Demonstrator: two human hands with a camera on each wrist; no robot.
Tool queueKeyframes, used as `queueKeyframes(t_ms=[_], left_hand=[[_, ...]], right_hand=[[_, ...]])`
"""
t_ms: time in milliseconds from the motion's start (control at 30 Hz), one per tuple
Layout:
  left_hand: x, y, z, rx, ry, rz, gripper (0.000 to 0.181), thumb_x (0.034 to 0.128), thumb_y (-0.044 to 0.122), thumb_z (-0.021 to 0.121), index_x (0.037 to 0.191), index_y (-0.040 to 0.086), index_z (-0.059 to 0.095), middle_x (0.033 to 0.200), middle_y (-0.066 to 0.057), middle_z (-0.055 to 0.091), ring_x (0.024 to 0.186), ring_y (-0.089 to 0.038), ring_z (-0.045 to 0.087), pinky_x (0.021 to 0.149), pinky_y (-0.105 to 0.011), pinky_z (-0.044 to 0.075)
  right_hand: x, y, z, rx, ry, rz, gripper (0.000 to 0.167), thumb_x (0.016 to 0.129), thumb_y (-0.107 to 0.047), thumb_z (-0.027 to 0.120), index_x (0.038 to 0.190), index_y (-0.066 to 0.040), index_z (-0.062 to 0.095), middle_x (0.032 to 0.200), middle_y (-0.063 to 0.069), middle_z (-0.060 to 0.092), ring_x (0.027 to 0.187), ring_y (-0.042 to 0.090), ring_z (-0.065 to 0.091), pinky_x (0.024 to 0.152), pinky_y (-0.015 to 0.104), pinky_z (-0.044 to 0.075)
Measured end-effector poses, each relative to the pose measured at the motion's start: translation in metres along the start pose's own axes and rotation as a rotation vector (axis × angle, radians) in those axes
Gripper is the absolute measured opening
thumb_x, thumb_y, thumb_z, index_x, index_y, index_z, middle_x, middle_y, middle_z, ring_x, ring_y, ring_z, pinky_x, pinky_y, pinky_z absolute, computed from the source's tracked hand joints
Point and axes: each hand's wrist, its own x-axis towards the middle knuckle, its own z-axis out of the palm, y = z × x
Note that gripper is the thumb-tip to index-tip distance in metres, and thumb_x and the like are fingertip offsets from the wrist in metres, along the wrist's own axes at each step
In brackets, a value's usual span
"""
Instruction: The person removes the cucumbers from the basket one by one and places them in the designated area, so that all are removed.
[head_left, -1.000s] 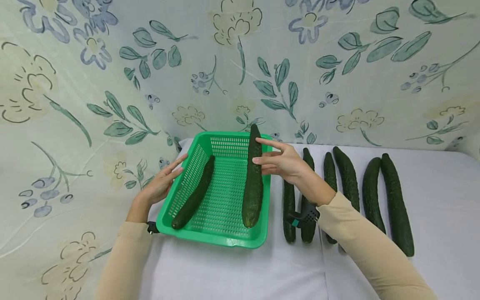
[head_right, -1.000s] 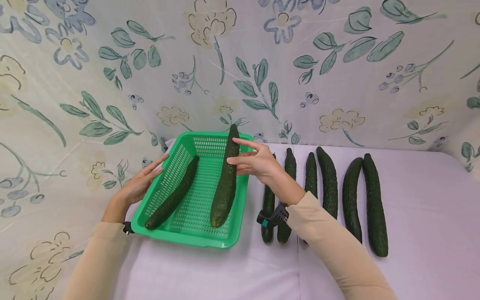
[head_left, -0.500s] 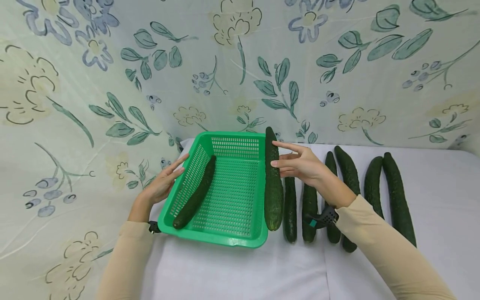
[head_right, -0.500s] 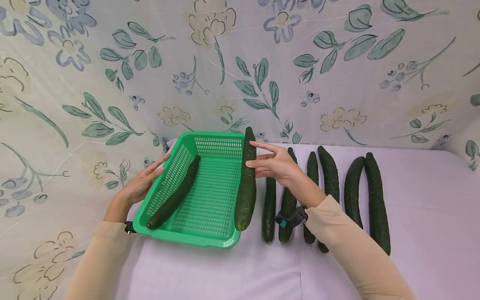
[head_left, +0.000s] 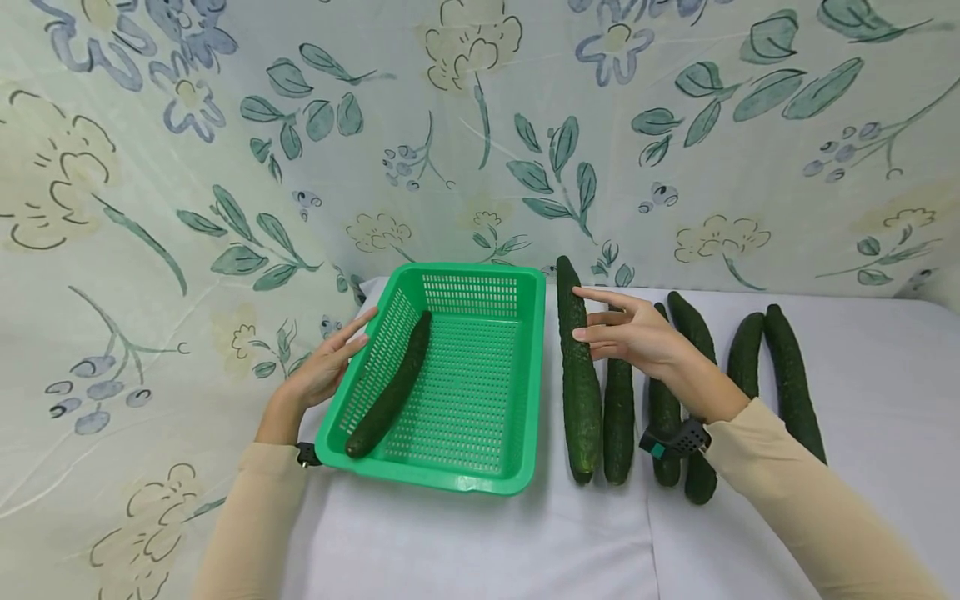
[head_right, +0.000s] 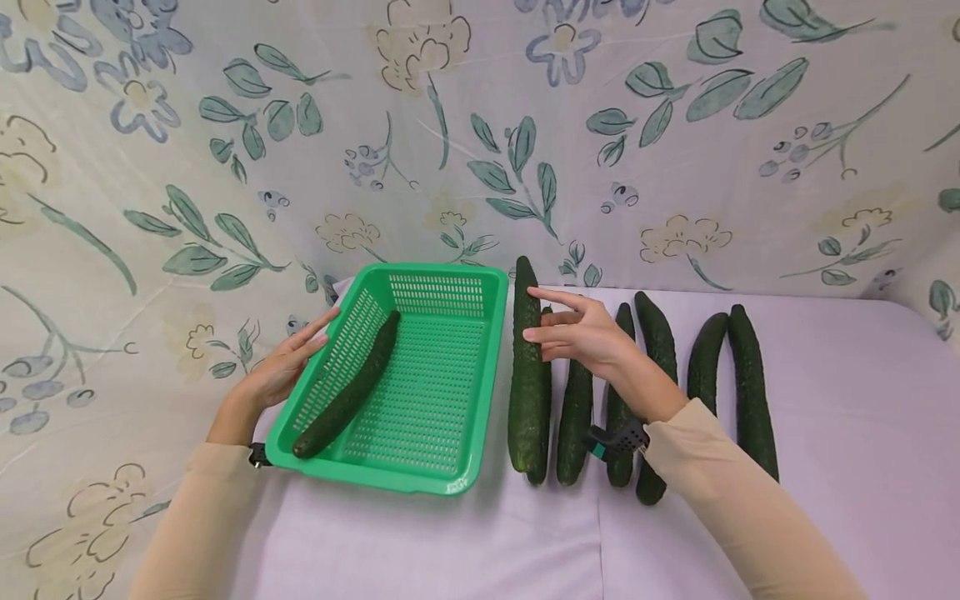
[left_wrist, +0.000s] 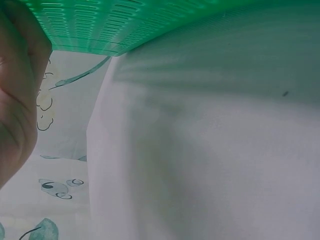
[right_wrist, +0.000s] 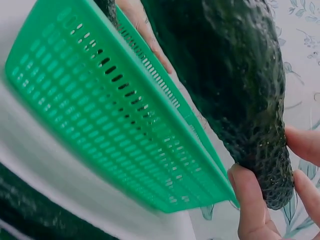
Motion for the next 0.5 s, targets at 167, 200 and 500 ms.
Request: queueKeyframes(t_ms=[167,200,500], left_hand=[[0.000,0.001,0.001,-0.010,-0.014,0.009,0.055,0.1115,0.024,0.033,0.162,0.031,0.013,0.122,-0.016,0.064,0.054,-0.012,0.060,0.058,-0.027,0.053],[0.000,0.001,0.001,-0.008,-0.012,0.009,0.055,0.1115,0.025,0.033,0.162,0.031,0.014,0.123,-0.016,0.064,0.055,-0.011,0.061,0.058,-0.027,0.053],[0.000,-0.001,-0.001,0.012,0.009,0.002,0.053,0.1113,0.026,0.034,0.161,0.033,0.017,0.139,-0.019,0.054,0.066,-0.013,0.066,0.059,-0.026,0.053]], right_hand=[[-0.005,0.000,-0.011,-0.004,0.014,-0.003,0.074,0.090,-0.002,0.074,0.155,-0.015,0.040,0.115,0.017,0.048,0.079,0.017,0.066,0.071,0.035,0.057],[-0.006,0.000,-0.014,-0.011,0.014,-0.005,0.074,0.090,-0.002,0.073,0.155,-0.015,0.040,0.117,0.018,0.046,0.080,0.017,0.066,0.072,0.035,0.057],[-0.019,0.003,-0.036,-0.029,0.035,-0.001,0.074,0.092,-0.001,0.072,0.156,-0.018,0.038,0.127,0.020,0.040,0.086,0.017,0.065,0.073,0.034,0.056]])
